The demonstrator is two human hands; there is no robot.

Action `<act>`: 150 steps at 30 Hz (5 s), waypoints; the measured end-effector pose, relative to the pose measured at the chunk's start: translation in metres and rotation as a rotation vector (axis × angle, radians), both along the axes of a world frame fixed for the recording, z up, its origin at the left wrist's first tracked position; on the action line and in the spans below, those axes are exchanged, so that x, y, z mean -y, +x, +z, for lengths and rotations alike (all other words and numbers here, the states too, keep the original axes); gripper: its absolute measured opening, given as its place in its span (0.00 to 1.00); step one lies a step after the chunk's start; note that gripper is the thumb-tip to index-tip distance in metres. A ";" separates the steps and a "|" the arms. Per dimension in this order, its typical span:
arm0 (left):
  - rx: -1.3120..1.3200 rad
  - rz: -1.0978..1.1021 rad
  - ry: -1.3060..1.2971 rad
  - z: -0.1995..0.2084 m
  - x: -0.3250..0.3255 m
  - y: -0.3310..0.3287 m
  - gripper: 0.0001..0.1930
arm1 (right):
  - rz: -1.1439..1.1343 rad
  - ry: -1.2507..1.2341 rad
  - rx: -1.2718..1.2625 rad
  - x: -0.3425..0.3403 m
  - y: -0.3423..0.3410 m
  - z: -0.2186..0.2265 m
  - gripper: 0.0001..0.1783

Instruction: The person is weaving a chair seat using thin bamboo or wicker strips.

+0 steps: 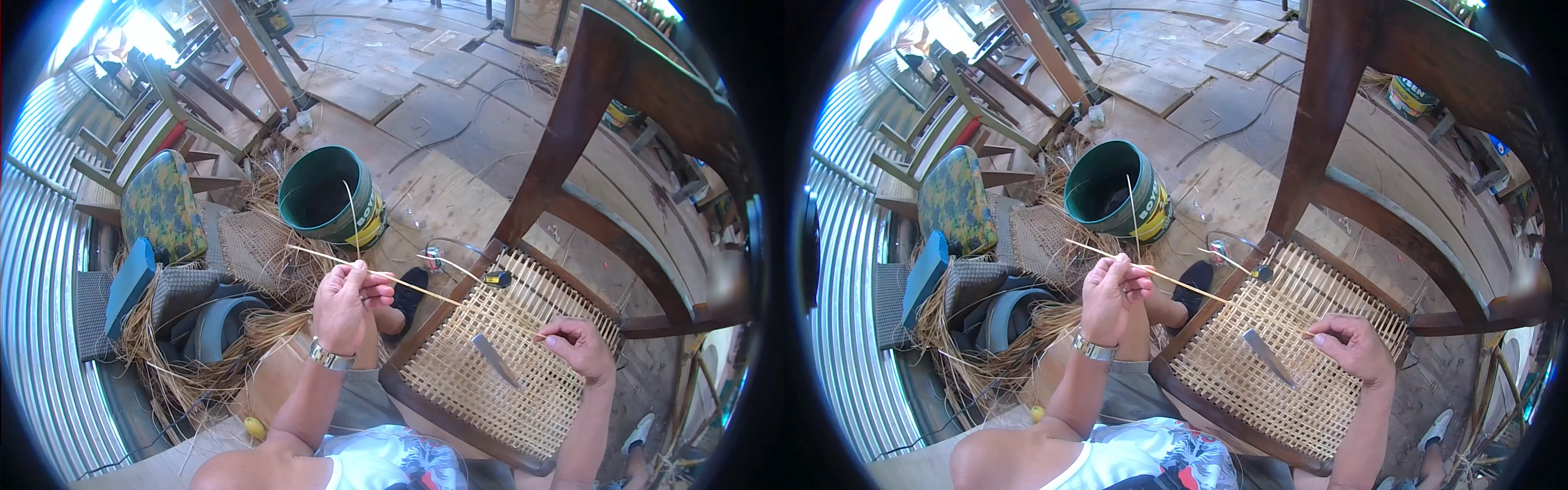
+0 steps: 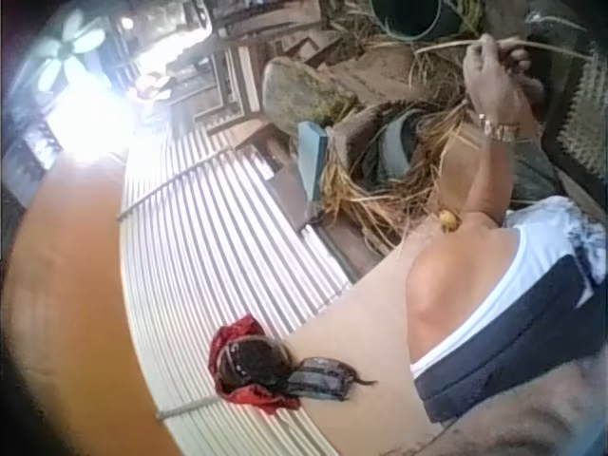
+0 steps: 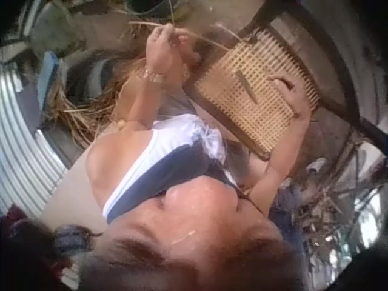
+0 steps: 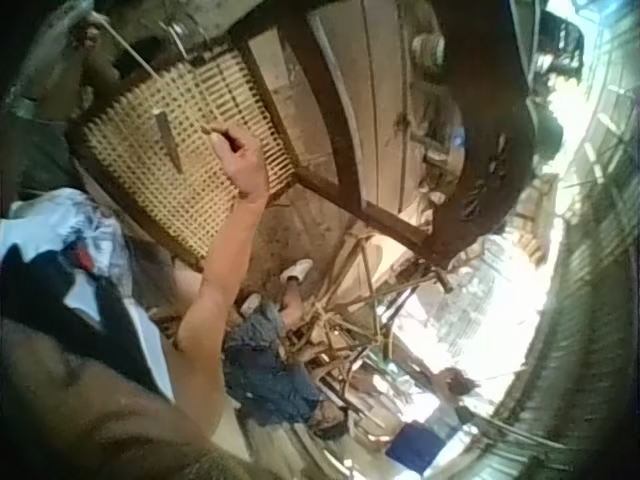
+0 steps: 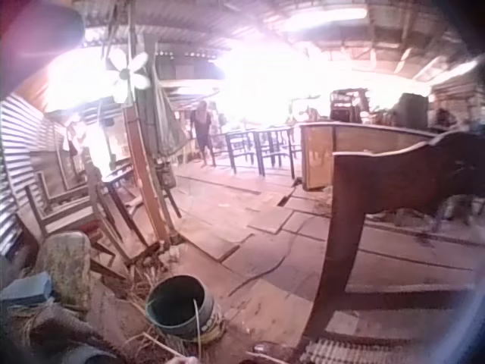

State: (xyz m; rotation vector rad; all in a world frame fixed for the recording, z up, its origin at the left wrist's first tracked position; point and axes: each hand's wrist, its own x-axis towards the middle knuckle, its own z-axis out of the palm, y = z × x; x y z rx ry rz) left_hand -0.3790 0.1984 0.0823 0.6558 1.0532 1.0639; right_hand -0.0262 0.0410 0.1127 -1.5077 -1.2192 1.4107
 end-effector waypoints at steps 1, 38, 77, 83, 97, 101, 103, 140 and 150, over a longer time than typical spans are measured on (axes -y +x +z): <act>0.001 -0.005 -0.002 0.001 -0.002 -0.001 0.08 | -0.006 -0.005 0.017 0.004 0.001 0.006 0.09; -0.310 -1.311 0.765 -0.030 0.216 0.227 0.21 | -0.677 0.068 0.180 0.188 0.082 -0.018 0.06; -0.643 -0.638 1.085 -0.025 0.132 0.367 0.13 | -0.785 -0.004 0.538 0.177 0.150 -0.051 0.09; -0.790 -1.233 1.223 -0.044 0.100 0.328 0.14 | -0.777 0.185 0.520 0.156 0.151 -0.089 0.09; -1.345 -1.401 1.536 -0.004 0.146 0.389 0.12 | -0.880 0.014 0.566 0.146 0.161 -0.118 0.12; -1.413 -1.401 1.576 0.000 0.152 0.400 0.11 | -0.899 0.021 0.526 0.147 0.161 -0.124 0.14; -1.417 -1.398 1.578 -0.002 0.152 0.403 0.12 | -0.908 0.032 0.507 0.147 0.161 -0.124 0.15; -1.035 -1.192 1.206 -0.057 0.152 0.371 0.16 | -0.822 -0.059 0.502 0.158 0.164 -0.117 0.18; -1.072 -1.170 1.180 -0.061 0.156 0.378 0.16 | -0.871 -0.037 0.391 0.166 0.170 -0.123 0.15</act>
